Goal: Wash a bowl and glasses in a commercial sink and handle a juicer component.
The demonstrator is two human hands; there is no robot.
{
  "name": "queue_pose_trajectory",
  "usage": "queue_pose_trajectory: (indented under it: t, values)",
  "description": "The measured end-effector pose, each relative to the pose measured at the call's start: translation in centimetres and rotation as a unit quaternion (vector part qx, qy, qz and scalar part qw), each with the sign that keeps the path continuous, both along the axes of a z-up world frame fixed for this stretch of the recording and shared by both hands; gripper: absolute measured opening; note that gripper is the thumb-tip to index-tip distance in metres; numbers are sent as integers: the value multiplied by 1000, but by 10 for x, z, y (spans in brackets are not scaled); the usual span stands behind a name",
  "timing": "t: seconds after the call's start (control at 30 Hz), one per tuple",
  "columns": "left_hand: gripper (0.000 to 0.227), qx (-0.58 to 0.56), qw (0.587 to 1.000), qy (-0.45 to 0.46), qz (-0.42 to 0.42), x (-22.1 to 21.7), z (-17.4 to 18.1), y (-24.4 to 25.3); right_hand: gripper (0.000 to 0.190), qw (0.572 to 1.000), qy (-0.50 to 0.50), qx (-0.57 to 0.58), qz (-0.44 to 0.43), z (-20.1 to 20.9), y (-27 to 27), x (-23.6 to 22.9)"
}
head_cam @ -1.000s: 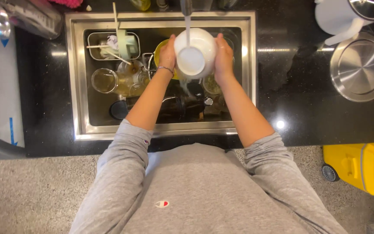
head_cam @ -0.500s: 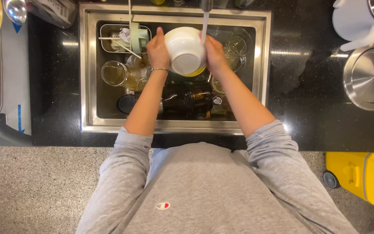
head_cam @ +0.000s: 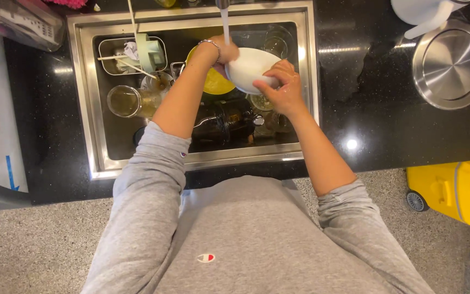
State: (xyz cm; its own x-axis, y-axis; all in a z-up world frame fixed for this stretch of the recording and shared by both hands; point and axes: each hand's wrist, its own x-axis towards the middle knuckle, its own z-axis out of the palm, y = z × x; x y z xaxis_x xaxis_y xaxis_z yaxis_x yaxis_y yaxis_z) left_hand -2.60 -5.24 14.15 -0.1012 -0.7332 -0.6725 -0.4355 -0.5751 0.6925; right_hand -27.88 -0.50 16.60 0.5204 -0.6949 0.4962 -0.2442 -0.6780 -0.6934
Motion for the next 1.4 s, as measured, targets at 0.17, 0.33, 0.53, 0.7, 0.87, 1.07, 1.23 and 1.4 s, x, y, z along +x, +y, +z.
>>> queue_pose_trajectory:
  t: [0.17, 0.33, 0.53, 0.7, 0.87, 1.07, 1.23, 1.4]
  values:
    - [23, -26, 999, 40, 18, 8, 30, 36, 24, 1000, 22, -7, 17, 2, 5, 3]
    - [29, -103, 987, -14, 123, 23, 20, 76, 32, 999, -14, 42, -23, -31, -1, 17]
    - [37, -301, 919, -123, 220, 35, -55, 112, 52, 808, -52, 586, -14, -54, -6, 43]
    - [56, -82, 910, 216, 344, 27, -21, 142, 49, 806, -80, 584, 61, -93, -24, 50]
    - [48, -202, 895, 60, 392, 36, -87, 154, 39, 836, 18, 545, 64, -84, -54, 61]
    - [44, -393, 810, -248, 358, 33, -15, 188, 32, 915, 73, 392, 62, -44, -87, 76]
    - [48, -452, 762, -347, 307, 29, 48, 203, 33, 933, 151, 291, 150, -39, -74, 105]
    - [52, -510, 748, -349, 244, 25, 58, 197, 54, 884, 204, 411, 87, -68, -51, 113]
